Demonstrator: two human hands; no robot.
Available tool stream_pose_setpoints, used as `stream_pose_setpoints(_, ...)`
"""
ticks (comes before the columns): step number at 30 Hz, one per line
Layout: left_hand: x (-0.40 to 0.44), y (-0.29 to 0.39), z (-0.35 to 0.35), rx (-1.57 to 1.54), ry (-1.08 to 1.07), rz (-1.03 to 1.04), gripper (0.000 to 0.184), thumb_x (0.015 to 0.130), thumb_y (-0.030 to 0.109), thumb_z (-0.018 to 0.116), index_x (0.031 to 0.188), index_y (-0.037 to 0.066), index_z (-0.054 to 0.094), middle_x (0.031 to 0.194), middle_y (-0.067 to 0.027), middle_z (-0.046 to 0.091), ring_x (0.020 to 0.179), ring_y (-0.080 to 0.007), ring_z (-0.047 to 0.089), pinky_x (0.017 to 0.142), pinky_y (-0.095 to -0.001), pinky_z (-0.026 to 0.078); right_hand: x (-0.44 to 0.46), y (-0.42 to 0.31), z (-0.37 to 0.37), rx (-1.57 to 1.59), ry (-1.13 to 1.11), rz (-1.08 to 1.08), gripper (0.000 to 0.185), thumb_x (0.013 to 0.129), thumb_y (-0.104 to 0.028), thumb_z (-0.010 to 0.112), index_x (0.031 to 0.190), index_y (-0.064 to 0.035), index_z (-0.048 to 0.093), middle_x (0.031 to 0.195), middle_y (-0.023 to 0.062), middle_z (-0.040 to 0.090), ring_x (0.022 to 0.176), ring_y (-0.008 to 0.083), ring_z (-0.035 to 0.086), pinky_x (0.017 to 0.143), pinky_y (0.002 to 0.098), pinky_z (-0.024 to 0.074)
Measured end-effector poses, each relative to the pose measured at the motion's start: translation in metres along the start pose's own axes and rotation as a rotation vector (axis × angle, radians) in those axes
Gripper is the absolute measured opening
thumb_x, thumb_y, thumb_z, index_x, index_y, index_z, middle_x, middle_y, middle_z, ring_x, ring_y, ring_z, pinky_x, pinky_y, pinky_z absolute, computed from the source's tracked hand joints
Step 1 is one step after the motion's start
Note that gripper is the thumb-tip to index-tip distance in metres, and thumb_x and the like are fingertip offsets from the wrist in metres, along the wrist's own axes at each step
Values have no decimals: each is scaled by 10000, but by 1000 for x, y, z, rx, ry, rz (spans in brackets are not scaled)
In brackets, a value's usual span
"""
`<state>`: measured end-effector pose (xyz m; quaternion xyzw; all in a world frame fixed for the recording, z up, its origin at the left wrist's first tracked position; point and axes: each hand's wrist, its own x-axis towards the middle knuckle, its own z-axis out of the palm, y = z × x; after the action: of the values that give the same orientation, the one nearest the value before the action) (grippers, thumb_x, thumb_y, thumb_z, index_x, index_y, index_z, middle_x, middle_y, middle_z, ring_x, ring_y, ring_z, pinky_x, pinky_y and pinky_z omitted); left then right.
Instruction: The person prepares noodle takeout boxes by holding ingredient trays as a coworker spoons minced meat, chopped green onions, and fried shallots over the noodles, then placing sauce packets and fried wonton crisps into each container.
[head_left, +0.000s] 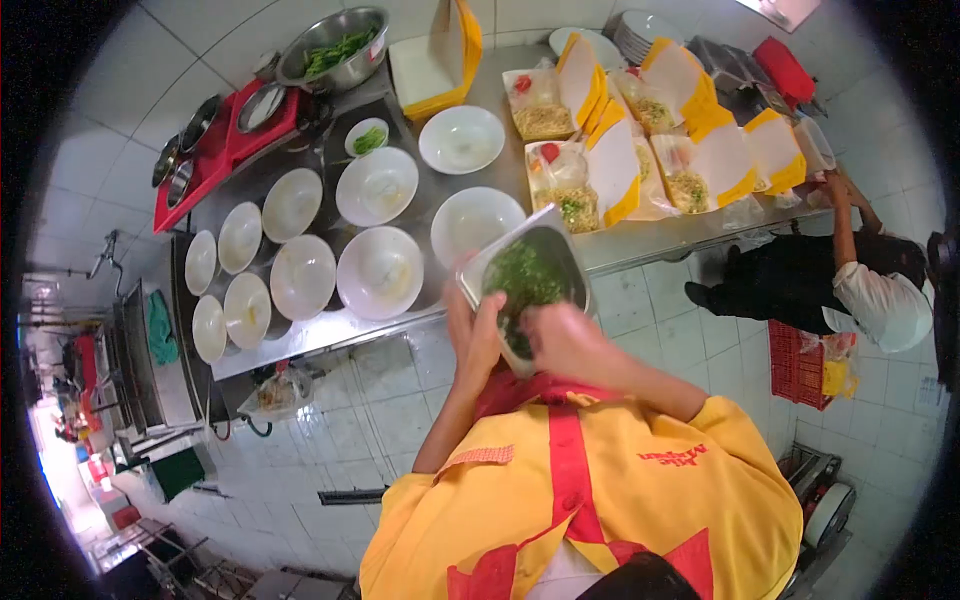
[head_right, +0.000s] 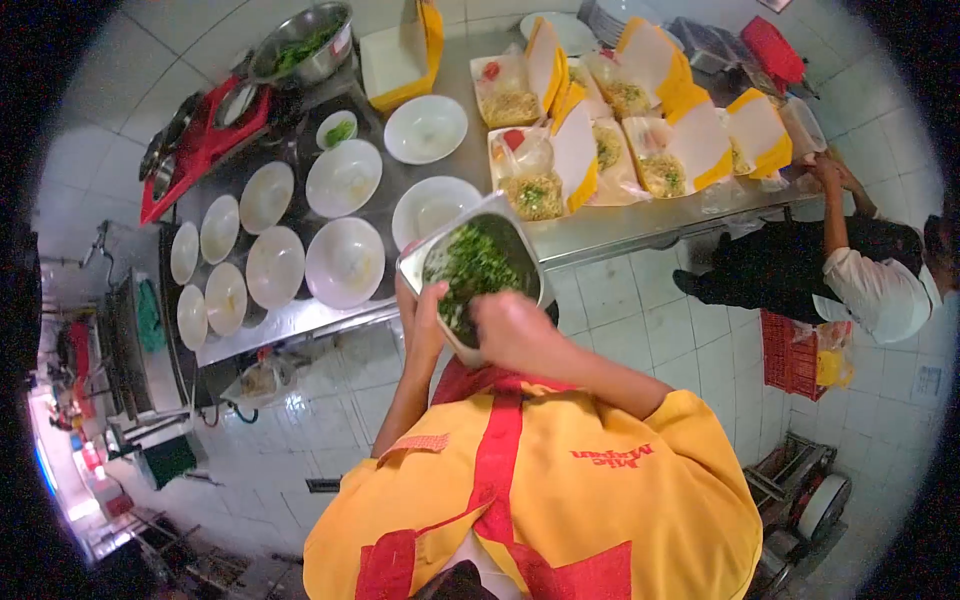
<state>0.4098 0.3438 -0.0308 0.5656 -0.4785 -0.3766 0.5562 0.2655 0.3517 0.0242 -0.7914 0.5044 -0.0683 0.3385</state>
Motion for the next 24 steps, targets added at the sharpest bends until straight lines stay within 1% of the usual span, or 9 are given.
stream_pose_setpoints(2, 8, 0, 1, -273, -18, -280, 461, 766, 165, 557, 1179, -28, 488, 1091, -133, 528, 1013, -235, 492, 907, -333, 368, 20, 23, -23, 130, 26, -19, 111, 698, -17, 551, 757, 13, 640, 716, 223, 618, 704, 336, 649, 607, 434, 486)
stream_pose_setpoints(4, 14, -15, 0, -285, -17, -299, 403, 786, 186, 560, 1125, -29, 512, 1043, -119, 548, 953, -216, 514, 880, -308, 384, 29, 39, -48, 278, 107, -27, 92, 694, -6, 555, 721, 12, 641, 682, 214, 600, 637, 295, 638, 574, 412, 466)
stream_pose_setpoints(6, 17, -13, 1, -353, 75, -425, 400, 792, 190, 562, 1127, -21, 507, 1058, -109, 544, 959, -198, 509, 877, -302, 382, 42, 62, -73, 234, 154, -180, 96, 794, -67, 581, 793, 10, 638, 636, 84, 590, 501, 164, 524, 478, 313, 412)
stream_pose_setpoints(7, 19, -10, 2, -445, 113, -413, 408, 795, 201, 567, 1142, -6, 503, 1054, -97, 547, 958, -191, 508, 876, -305, 384, 49, 65, -86, 224, 170, -177, 96, 794, -67, 581, 793, 10, 638, 636, 84, 590, 501, 164, 524, 478, 313, 412)
stream_pose_setpoints(9, 20, -36, -8, -328, 84, -408, 444, 792, 209, 560, 1174, -6, 488, 1117, -114, 513, 1024, -203, 479, 919, -310, 360, 61, 55, -121, 574, 117, 230, 102, 842, -100, 571, 840, -16, 630, 612, 3, 539, 454, 74, 438, 408, 235, 324)
stream_pose_setpoints(13, 15, -48, -17, -280, 127, -428, 392, 822, 228, 527, 1130, -12, 501, 1100, -93, 504, 1013, -177, 489, 907, -298, 382, 121, 91, -124, 1138, 316, 151, 116, 832, -121, 578, 869, -23, 628, 602, -8, 541, 473, 44, 471, 392, 188, 309)
stream_pose_setpoints(17, 7, -49, -26, -421, 174, -504, 394, 807, 214, 540, 1126, -13, 502, 1091, -94, 518, 1004, -176, 508, 885, -299, 407, 209, 153, -74, 1018, 728, 323, 104, 770, -88, 611, 827, -4, 629, 613, 64, 579, 472, 138, 526, 425, 266, 384)
stream_pose_setpoints(19, 3, -42, -31, -435, 171, -508, 400, 799, 206, 542, 1131, -14, 499, 1082, -93, 529, 992, -177, 519, 874, -302, 416, 239, 183, -53, 245, 1101, 279, 131, 703, -59, 610, 798, 29, 630, 668, 177, 618, 579, 289, 605, 547, 358, 466)
stream_pose_setpoints(24, -7, -42, -37, -449, 161, -473, 417, 780, 179, 546, 1146, -14, 494, 1055, -85, 549, 962, -177, 538, 852, -307, 433, 257, 212, -57, 45, 1028, 331, 118, 757, -88, 563, 779, 10, 626, 743, 197, 628, 710, 336, 622, 654, 392, 484)
